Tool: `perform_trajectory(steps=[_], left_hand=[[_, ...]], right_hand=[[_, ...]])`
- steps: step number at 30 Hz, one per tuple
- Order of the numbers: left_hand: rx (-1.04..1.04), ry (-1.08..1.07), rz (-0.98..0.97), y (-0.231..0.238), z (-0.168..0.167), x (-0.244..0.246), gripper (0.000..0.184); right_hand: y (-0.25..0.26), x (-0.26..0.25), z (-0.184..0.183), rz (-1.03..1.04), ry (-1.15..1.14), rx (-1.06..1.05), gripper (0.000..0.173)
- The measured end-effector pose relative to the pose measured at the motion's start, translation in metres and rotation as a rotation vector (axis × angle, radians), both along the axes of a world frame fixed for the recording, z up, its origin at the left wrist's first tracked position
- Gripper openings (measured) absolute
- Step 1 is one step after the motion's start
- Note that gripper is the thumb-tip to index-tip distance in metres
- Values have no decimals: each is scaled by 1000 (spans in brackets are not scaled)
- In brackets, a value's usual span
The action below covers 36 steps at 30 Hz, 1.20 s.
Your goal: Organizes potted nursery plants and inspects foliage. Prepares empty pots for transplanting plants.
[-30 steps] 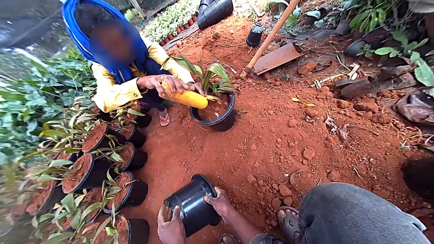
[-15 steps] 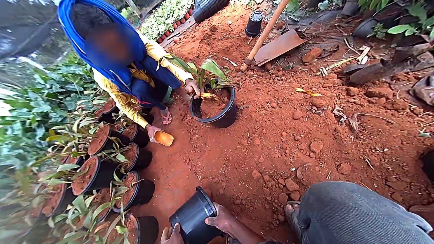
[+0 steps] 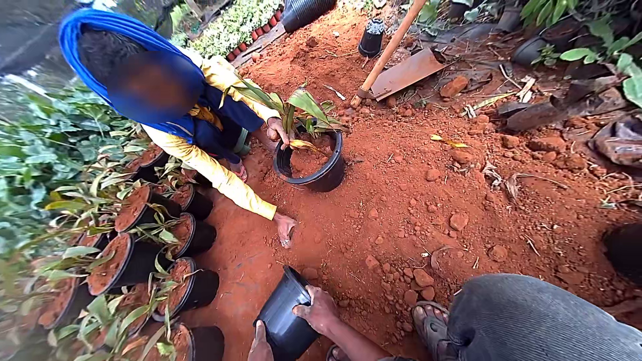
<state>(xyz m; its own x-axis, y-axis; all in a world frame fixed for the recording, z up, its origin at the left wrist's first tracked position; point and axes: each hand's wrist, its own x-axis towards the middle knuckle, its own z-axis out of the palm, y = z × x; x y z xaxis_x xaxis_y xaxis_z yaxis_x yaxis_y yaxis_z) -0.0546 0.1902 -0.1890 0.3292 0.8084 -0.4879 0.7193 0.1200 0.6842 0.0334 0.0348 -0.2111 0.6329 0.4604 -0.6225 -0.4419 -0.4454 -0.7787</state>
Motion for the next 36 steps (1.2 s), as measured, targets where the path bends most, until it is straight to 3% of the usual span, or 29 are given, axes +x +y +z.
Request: perform_trajectory(steps=[12, 19, 30, 36], left_hand=[[73, 59, 55, 2, -5, 3, 61], [120, 115, 50, 8, -15, 13, 66], [-64, -39, -6, -59, -33, 65, 68], [-66, -86, -95, -93, -19, 100, 64]], right_hand=[[1, -20, -21, 60, 35, 133, 61], [-5, -19, -31, 66, 37, 85, 57], [-69, 35, 6, -8, -61, -144, 52], [-105, 45, 14, -157, -76, -171, 51]])
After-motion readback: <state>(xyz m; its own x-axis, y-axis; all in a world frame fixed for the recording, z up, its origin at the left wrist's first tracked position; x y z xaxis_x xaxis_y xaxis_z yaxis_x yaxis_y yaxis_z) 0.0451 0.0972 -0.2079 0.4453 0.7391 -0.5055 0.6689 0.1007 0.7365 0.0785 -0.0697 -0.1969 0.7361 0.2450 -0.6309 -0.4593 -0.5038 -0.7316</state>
